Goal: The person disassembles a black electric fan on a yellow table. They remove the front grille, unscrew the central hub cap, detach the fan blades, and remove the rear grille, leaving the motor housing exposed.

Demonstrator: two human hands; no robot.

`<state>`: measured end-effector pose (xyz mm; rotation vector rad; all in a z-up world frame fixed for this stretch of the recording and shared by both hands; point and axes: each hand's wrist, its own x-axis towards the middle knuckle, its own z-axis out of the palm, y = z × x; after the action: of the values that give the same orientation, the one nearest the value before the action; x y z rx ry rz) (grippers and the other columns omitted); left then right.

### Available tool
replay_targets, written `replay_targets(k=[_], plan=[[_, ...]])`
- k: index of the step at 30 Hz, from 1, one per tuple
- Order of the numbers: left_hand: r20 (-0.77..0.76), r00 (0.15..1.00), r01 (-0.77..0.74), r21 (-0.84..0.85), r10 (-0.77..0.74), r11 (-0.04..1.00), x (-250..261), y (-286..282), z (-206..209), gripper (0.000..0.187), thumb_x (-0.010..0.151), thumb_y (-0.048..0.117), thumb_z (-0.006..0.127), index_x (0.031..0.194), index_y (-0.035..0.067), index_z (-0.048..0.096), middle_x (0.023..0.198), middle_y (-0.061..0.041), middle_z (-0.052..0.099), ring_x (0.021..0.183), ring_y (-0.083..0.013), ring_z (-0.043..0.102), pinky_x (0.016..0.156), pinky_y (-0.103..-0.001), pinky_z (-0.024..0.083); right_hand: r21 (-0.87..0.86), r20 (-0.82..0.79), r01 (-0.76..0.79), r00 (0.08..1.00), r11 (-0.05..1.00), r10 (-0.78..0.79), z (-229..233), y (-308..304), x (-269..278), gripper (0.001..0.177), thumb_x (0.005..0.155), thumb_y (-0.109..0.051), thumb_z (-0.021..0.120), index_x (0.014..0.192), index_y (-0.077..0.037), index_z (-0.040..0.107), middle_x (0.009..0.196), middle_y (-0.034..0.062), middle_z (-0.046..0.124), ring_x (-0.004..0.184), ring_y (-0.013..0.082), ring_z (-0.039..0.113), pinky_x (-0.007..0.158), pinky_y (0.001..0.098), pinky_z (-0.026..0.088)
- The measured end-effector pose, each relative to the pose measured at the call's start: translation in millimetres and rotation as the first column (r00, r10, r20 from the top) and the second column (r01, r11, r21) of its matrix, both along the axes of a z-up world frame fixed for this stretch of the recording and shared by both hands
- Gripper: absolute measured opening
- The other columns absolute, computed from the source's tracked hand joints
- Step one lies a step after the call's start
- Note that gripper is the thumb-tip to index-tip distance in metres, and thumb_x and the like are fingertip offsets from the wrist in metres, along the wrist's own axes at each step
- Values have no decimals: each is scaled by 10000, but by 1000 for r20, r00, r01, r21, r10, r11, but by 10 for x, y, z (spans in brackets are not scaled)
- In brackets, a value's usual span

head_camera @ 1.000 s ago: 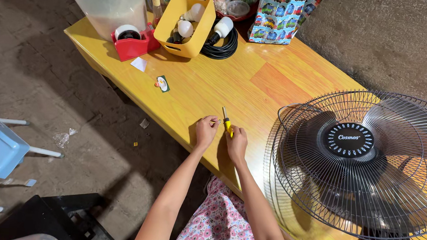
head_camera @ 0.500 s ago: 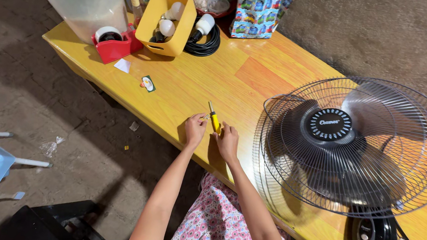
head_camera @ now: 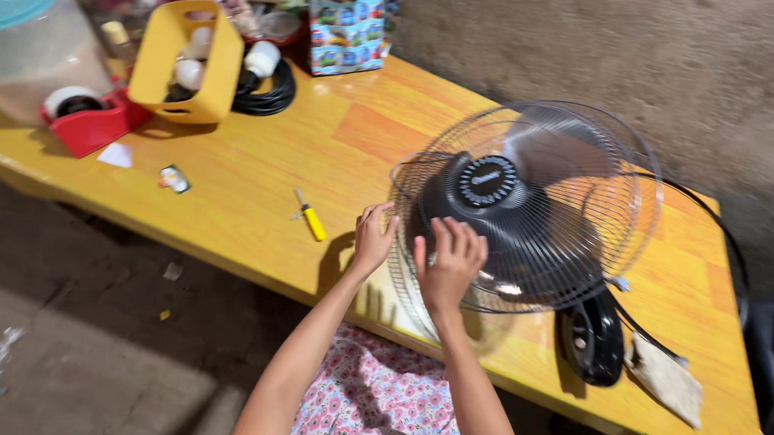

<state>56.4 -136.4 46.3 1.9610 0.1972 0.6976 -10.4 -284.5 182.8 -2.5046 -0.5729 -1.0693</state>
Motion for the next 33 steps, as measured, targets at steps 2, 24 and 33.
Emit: replay_targets(k=[2, 24, 33], plan=[[-82, 996, 26, -52, -30, 998, 121, -266, 74, 489, 943, 377, 686, 1318, 68, 628, 1352, -173, 610, 1291, -341, 530, 1091, -458, 388, 27, 58, 134, 989, 991, -136, 219, -334, 20, 451, 910, -319, 780, 1285, -101, 654, 1356, 94, 598, 1342, 325, 491, 1189, 550, 289], [-607, 767, -85, -417, -208, 905, 534, -717, 309, 1259, 707, 911, 496, 1654, 208, 55, 1704, -217, 64, 1566, -490, -66, 1209, -725, 52, -11, -86, 627, 776, 779, -625, 249, -1742, 461, 932, 891, -723, 677, 1476, -8, 554, 1508, 155, 515, 1166, 358, 410, 992, 520, 325], [-616, 775, -156, -407, -144, 900, 473, -750, 373, 1132, 753, 910, 416, 1655, 294, 119, 1698, -222, 94, 1556, -494, -10, 1196, -728, 107, 328, -153, 402, 916, 855, -372, 564, -1599, 498, 909, 685, -434, 951, 1419, -54, 572, 1459, 202, 482, 1245, 392, 387, 1077, 548, 336]])
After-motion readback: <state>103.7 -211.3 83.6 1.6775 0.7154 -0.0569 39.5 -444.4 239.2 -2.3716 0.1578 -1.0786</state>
